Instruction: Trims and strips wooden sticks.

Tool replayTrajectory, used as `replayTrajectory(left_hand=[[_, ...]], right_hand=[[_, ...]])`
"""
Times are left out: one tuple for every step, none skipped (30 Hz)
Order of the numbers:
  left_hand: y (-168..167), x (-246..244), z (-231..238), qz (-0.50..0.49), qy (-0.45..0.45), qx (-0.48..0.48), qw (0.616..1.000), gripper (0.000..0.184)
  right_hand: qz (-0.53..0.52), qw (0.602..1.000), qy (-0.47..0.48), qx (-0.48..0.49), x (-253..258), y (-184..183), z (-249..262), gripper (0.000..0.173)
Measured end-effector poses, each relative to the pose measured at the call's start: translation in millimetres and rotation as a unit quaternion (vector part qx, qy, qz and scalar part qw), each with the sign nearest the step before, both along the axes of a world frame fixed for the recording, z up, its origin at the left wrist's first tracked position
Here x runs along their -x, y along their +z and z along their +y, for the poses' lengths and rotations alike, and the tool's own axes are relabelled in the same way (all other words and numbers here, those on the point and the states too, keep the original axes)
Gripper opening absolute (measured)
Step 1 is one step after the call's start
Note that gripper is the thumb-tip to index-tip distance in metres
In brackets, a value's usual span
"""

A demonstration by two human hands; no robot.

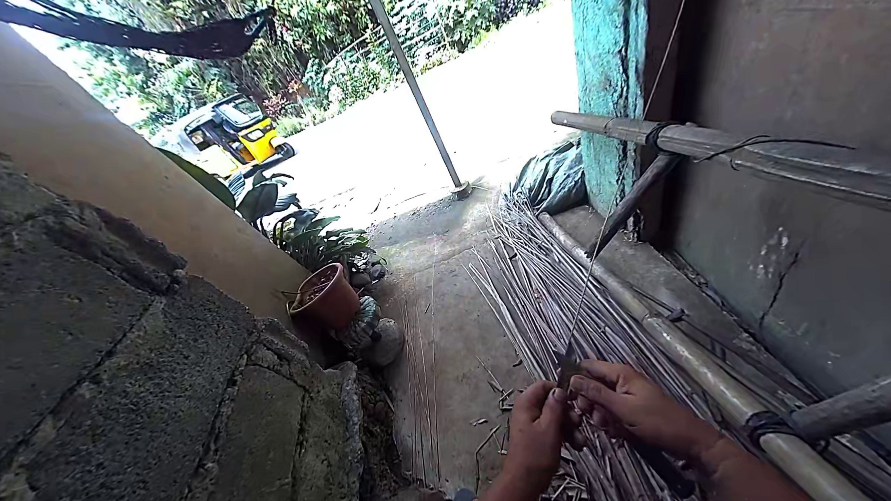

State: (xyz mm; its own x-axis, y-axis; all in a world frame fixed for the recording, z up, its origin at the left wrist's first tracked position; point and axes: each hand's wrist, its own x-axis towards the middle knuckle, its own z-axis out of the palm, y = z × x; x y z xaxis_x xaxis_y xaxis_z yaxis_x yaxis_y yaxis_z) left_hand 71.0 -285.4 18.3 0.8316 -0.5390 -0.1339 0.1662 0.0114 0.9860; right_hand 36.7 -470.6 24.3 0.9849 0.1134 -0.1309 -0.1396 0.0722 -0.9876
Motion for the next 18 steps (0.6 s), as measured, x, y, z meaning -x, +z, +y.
replayTrajectory(left_hand=[[2.2, -0.7, 1.2, 0.019, -0.001, 0.006, 1.0, 0.026], [3.9, -1.1, 2.2, 0.032, -0.004, 0.014, 0.999, 0.026], [5.4, -1.0, 2.7, 0.038, -0.008, 0.022, 0.999, 0.026], [6.7, -0.6, 3.0, 0.041, -0.009, 0.028, 0.999, 0.025], [7.4, 0.2, 3.5, 0.038, -0.01, 0.033, 0.999, 0.024], [7.2, 0.7, 4.0, 0.03, -0.01, 0.033, 0.999, 0.023], [6.3, 0.9, 4.5, 0.015, -0.008, 0.028, 0.999, 0.023], [5.1, 1.2, 4.7, -0.002, 0.0, 0.024, 1.0, 0.022], [4.6, 1.8, 5.4, -0.018, 0.009, 0.018, 1.0, 0.021], [4.9, 2.3, 6.6, -0.031, 0.016, 0.012, 0.999, 0.021], [6.6, 3.1, 8.2, -0.039, 0.021, 0.007, 0.999, 0.021], [8.5, 4.3, 9.5, -0.046, 0.022, 0.005, 0.999, 0.021], [10.0, 5.8, 10.2, -0.052, 0.021, 0.005, 0.998, 0.021], [10.9, 7.8, 10.2, -0.057, 0.014, 0.004, 0.998, 0.021], [11.8, 10.5, 10.1, -0.06, 0.004, 0.003, 0.998, 0.021], [12.1, 13.3, 9.9, -0.057, -0.003, 0.006, 0.998, 0.021], [11.4, 15.4, 10.2, -0.051, -0.009, 0.013, 0.999, 0.021], [11.0, 16.9, 11.0, -0.042, -0.016, 0.022, 0.999, 0.02]], right_hand=[[0.004, 1.0, 0.005, -0.01, 0.8, 0.9, -2.9, 0.029], [0.01, 1.0, 0.004, -0.027, 1.6, 1.3, -5.4, 0.031], [0.016, 0.999, -0.002, -0.047, 2.3, 1.8, -7.5, 0.032], [0.022, 0.997, -0.01, -0.069, 3.3, 3.4, -9.2, 0.033], [0.025, 0.995, -0.018, -0.091, 4.4, 5.1, -10.6, 0.033], [0.026, 0.993, -0.023, -0.11, 5.6, 7.1, -11.9, 0.032], [0.027, 0.992, -0.019, -0.121, 6.9, 8.7, -13.8, 0.032], [0.027, 0.992, -0.009, -0.127, 8.1, 9.4, -16.1, 0.032], [0.026, 0.992, 0.006, -0.127, 9.2, 9.9, -18.1, 0.031], [0.026, 0.992, 0.024, -0.124, 10.1, 9.8, -19.2, 0.029], [0.024, 0.992, 0.045, -0.115, 10.7, 9.1, -19.6, 0.026], [0.019, 0.992, 0.066, -0.102, 11.1, 7.8, -19.1, 0.021], [0.014, 0.992, 0.082, -0.09, 11.1, 5.9, -17.8, 0.019], [0.011, 0.992, 0.096, -0.083, 11.0, 4.6, -15.9, 0.019], [0.007, 0.991, 0.108, -0.083, 10.7, 3.6, -13.7, 0.02], [0.005, 0.989, 0.115, -0.088, 10.6, 3.5, -11.3, 0.022], [0.002, 0.988, 0.122, -0.094, 10.5, 3.6, -9.8, 0.023], [-0.003, 0.987, 0.126, -0.098, 10.9, 4.1, -8.9, 0.023]])
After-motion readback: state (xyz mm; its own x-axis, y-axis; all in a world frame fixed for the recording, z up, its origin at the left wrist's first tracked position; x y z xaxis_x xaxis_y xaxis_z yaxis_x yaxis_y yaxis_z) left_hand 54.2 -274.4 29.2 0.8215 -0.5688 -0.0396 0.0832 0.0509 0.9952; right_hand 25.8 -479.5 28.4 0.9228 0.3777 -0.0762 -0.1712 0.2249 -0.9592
